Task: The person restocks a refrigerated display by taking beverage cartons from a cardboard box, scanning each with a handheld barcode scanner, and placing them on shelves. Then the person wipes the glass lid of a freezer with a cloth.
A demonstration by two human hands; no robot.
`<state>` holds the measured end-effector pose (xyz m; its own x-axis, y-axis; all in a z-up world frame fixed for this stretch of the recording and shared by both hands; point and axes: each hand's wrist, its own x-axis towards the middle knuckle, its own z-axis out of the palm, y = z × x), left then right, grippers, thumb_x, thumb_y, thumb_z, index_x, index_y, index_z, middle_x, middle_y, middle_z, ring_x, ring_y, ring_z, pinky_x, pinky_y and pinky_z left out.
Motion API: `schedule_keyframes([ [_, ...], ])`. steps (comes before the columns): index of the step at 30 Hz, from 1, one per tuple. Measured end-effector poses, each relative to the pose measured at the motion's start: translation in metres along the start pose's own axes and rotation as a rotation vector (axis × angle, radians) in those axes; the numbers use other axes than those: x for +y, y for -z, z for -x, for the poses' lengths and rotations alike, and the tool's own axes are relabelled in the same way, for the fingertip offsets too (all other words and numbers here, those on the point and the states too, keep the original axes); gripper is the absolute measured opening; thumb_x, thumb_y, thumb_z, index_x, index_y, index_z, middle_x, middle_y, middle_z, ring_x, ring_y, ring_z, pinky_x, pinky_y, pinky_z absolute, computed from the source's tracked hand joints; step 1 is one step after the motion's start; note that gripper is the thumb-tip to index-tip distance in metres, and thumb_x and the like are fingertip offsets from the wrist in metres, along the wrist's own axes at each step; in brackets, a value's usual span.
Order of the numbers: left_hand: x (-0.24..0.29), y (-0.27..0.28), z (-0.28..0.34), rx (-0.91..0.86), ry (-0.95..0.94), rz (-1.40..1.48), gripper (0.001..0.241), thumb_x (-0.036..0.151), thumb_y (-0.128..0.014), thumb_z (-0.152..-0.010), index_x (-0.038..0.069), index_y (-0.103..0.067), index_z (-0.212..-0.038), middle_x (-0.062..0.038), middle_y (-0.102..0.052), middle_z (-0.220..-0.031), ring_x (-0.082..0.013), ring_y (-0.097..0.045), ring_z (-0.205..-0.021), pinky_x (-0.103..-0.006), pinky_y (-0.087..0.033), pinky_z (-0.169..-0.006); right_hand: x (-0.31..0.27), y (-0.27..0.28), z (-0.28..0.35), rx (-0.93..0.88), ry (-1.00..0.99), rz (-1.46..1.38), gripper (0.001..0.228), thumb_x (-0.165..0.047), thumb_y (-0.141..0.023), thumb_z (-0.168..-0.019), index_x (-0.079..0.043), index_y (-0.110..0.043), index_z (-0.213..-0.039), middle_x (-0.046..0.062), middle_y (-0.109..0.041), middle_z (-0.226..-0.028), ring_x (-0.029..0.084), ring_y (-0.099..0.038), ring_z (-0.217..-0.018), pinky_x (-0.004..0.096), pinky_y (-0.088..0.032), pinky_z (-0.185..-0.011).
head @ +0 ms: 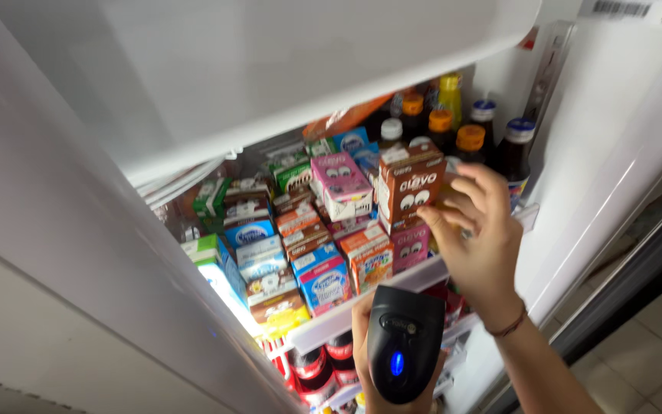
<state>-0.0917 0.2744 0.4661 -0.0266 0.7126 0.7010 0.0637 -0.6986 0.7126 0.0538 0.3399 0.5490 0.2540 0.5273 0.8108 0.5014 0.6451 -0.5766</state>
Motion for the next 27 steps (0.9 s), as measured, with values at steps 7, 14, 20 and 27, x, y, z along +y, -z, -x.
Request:
schedule_keyframes([
  [7, -0.018, -0.01, 0.001, 0.069, 0.101, 0.063, 0.043, 0.006, -0.084, -0.063, -0.001, -0.075, -0.105, -0.013, -0.065, -0.117, -0.0244, -0.072, -0.101, -0.0352, -0.059, -0.087, -0.019, -0.015, 0.011, 0.009, 0.294, 0.415, 0.063, -0.013, -0.08, -0.085, -0.002, -0.054, -0.141, 0.023, -0.056, -0.137, 0.038, -0.061, -0.122, 0.047, -0.053, -0.1],
  [14, -0.033, -0.008, 0.004, 0.075, 0.214, 0.13, 0.048, 0.005, -0.085, -0.063, -0.001, -0.072, -0.109, -0.013, -0.068, -0.116, -0.0238, -0.073, -0.101, -0.0354, -0.059, -0.087, -0.031, -0.027, 0.006, 0.101, 0.263, 0.386, 0.068, -0.022, -0.089, -0.078, -0.003, -0.055, -0.134, 0.021, -0.052, -0.123, 0.033, -0.061, -0.108, 0.04, -0.054, -0.085],
  [20, -0.038, -0.008, 0.008, 0.074, 0.283, 0.167, 0.052, 0.004, -0.085, -0.063, -0.001, -0.07, -0.113, -0.013, -0.07, -0.115, -0.0232, -0.074, -0.1, -0.0355, -0.059, -0.088, -0.037, -0.031, 0.007, 0.144, 0.151, 0.371, 0.072, -0.021, -0.089, -0.077, -0.001, -0.051, -0.135, 0.018, -0.059, -0.124, 0.03, -0.064, -0.103, 0.04, -0.055, -0.085],
  [27, -0.043, -0.006, 0.018, 0.06, 0.384, 0.205, 0.057, 0.003, -0.086, -0.064, -0.001, -0.067, -0.118, -0.013, -0.073, -0.113, -0.0226, -0.076, -0.1, -0.0357, -0.06, -0.088, -0.038, -0.024, 0.014, 0.106, 0.102, 0.338, 0.076, -0.015, -0.085, -0.081, 0.001, -0.048, -0.144, 0.02, -0.066, -0.128, 0.029, -0.069, -0.108, 0.039, -0.056, -0.093],
])
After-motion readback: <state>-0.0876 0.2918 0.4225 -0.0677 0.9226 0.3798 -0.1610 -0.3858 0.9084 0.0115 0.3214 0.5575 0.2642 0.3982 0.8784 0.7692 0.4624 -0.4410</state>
